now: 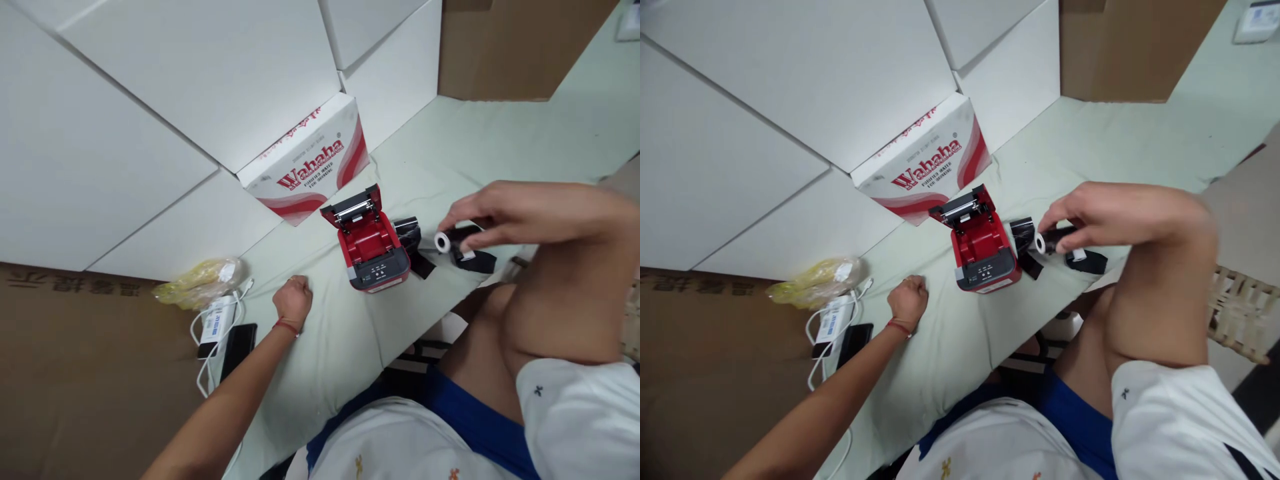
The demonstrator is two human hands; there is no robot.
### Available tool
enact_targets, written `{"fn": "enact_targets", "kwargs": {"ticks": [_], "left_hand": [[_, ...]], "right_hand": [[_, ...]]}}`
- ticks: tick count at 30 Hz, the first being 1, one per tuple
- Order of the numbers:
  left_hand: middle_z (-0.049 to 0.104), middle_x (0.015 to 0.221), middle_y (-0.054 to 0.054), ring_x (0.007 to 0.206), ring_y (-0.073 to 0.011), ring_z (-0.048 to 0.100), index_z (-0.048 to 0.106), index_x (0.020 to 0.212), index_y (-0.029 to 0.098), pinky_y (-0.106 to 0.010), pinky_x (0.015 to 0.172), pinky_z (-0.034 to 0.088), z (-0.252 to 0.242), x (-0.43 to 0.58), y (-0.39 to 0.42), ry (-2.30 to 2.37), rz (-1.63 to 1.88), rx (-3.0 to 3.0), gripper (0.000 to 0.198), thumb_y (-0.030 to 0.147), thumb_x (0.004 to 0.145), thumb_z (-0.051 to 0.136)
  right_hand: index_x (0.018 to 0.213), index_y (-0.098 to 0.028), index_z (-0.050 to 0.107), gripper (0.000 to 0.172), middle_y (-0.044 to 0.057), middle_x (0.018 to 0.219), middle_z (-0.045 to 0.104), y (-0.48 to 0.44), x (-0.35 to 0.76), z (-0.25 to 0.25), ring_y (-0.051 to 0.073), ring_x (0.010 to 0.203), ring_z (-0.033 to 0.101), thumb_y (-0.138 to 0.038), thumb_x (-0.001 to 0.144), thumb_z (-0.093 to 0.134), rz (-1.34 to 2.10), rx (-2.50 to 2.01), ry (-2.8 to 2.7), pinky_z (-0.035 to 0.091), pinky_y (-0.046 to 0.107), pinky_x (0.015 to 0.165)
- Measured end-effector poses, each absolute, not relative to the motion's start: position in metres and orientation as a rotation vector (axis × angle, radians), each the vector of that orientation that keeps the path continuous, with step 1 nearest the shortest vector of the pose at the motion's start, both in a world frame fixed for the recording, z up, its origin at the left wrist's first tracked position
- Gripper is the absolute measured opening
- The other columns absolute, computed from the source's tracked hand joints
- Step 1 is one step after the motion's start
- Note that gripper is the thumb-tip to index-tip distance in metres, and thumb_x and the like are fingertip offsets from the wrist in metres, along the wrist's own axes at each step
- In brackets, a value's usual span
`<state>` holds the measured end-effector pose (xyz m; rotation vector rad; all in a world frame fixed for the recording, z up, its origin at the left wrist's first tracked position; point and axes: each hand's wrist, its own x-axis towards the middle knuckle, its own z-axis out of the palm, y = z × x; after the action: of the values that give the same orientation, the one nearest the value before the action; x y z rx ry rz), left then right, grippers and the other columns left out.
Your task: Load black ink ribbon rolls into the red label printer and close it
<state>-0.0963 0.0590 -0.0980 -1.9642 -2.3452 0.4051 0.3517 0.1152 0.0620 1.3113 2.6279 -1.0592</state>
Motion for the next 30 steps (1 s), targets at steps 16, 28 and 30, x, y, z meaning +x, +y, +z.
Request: {"fn": "enact_targets", "kwargs": {"ticks": [16,28,30], "left_hand": [[0.073,0.110,-0.011,0.094,-0.0231,0.067,0.075,0.105,0.020,-0.030,0.063,0.030,-0.105,-0.099,0.058,-2.384,0.413,-1.977,0.033,0.015,0.097,0.043],[0.072,0.104,-0.010,0.091,-0.0235,0.066,0.076,0.099,0.021,-0.031,0.065,0.032,-0.107,-0.101,0.058,-2.420,0.304,-2.012,0.031,0.013,0.094,0.046],[0.072,0.104,-0.010,0.091,-0.0236,0.066,0.076,0.099,0.021,-0.031,0.065,0.032,-0.108,-0.101,0.058,-2.423,0.291,-2.014,0.032,0.013,0.094,0.046]], "right_hand": [[0.116,-0.017,0.072,0.037,0.018,0.122,0.074,0.118,0.182,0.036,0.029,0.098,0.070,-0.013,0.094,0.043,-0.459,1.565,2.556,0.039,0.034,0.068],[0.121,-0.014,0.073,0.044,0.020,0.114,0.075,0.136,0.173,0.009,0.031,0.099,0.071,-0.008,0.093,0.040,-0.466,1.524,2.613,0.045,0.037,0.077],[0.121,-0.012,0.072,0.041,0.019,0.117,0.075,0.139,0.175,0.007,0.031,0.105,0.070,-0.008,0.094,0.042,-0.464,1.492,2.637,0.045,0.037,0.082]]}}
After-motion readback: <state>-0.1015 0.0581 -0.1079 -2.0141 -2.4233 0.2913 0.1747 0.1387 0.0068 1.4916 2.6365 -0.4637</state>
